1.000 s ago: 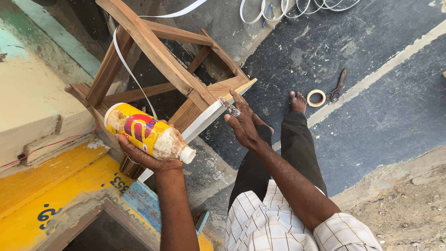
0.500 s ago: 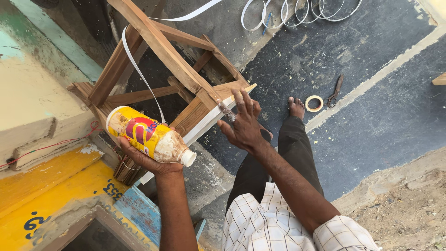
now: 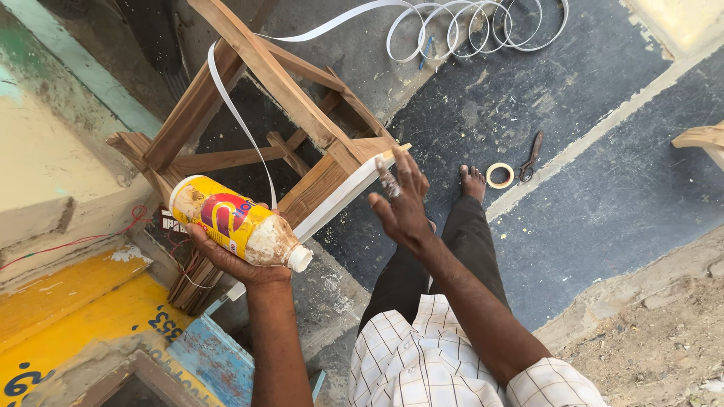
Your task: The person holds an upside-down wooden chair frame and applies adhesive from a plastic bottle along the edge of the seat, then presses a white edge band strip onto the glued edge. They wipe adhesive off their hands with a green cloth and later handle a roll of tape near the frame.
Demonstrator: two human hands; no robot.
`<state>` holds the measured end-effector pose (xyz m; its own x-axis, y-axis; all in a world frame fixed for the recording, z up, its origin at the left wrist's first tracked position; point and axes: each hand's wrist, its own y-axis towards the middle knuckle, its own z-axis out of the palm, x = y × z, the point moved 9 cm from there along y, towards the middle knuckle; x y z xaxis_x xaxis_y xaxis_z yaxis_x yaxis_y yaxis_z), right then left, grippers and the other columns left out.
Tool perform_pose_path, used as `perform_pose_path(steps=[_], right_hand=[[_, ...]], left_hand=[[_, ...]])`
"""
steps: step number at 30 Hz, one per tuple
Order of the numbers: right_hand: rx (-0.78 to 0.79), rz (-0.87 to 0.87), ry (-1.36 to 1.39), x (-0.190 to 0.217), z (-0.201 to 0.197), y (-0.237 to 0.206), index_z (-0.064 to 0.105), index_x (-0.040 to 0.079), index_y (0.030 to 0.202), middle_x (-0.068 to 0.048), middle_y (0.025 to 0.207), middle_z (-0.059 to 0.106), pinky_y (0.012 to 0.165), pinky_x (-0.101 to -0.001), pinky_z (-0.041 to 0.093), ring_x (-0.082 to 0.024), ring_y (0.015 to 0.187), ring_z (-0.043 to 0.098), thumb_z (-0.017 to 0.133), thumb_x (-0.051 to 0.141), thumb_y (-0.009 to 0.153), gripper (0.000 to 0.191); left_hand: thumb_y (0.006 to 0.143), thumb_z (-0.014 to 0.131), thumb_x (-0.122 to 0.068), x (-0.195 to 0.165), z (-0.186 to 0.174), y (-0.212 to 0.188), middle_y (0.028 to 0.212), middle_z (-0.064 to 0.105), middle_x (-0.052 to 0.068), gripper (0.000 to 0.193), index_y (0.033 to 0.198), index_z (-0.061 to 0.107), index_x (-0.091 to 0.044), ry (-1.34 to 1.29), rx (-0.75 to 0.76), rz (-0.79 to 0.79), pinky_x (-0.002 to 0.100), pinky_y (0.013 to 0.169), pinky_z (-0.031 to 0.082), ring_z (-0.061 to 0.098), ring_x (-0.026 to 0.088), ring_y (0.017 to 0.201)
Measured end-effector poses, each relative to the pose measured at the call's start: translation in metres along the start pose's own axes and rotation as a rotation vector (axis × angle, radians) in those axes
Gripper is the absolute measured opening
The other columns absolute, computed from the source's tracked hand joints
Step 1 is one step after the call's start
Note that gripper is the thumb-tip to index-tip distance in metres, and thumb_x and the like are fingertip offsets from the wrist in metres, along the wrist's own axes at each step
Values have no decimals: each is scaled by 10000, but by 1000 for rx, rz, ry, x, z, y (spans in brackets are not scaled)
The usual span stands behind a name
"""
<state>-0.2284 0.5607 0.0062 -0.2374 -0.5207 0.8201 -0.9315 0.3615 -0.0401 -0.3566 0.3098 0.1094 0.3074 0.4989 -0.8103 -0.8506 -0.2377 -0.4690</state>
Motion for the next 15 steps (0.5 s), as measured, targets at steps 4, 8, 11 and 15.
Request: perform_pose_path(steps=[4, 8, 11, 15], right_hand=[[-13, 104, 119, -17, -2, 8, 518, 143, 1546, -216, 1711, 220, 1255, -573, 96, -422, 1588, 142, 286, 626, 1070, 717], [61, -130, -115, 30, 11, -15, 548, 201, 1520, -224, 1698, 192, 1246, -565, 132, -409, 1565, 156, 311, 603, 1058, 656], [48, -219, -64, 61, 7, -36, 593, 234, 1476, -191, 1702, 230, 1257, -543, 153, -384, 1581, 173, 375, 570, 1060, 578], [-156, 107, 545, 28, -28, -32, 510, 173, 1502, -177, 1701, 250, 1282, -498, 161, -362, 1595, 184, 508, 416, 979, 577]], left_hand=[[856, 667, -672, -2, 1, 2, 1143, 652, 70, 741, 1422, 479, -233, -41, 20, -50, 434, 679, 657, 728, 255, 903], [890, 658, -680, -5, -1, 2, 1163, 670, 84, 756, 1455, 485, -209, -57, 33, -72, 429, 710, 656, 730, 267, 909], [881, 653, -679, -6, -1, 4, 1150, 665, 78, 761, 1449, 478, -203, -110, 47, -99, 436, 688, 652, 742, 272, 894], [847, 643, -713, -13, -3, 7, 1120, 654, 79, 781, 1439, 464, -236, -58, 76, -102, 424, 657, 641, 725, 270, 846]])
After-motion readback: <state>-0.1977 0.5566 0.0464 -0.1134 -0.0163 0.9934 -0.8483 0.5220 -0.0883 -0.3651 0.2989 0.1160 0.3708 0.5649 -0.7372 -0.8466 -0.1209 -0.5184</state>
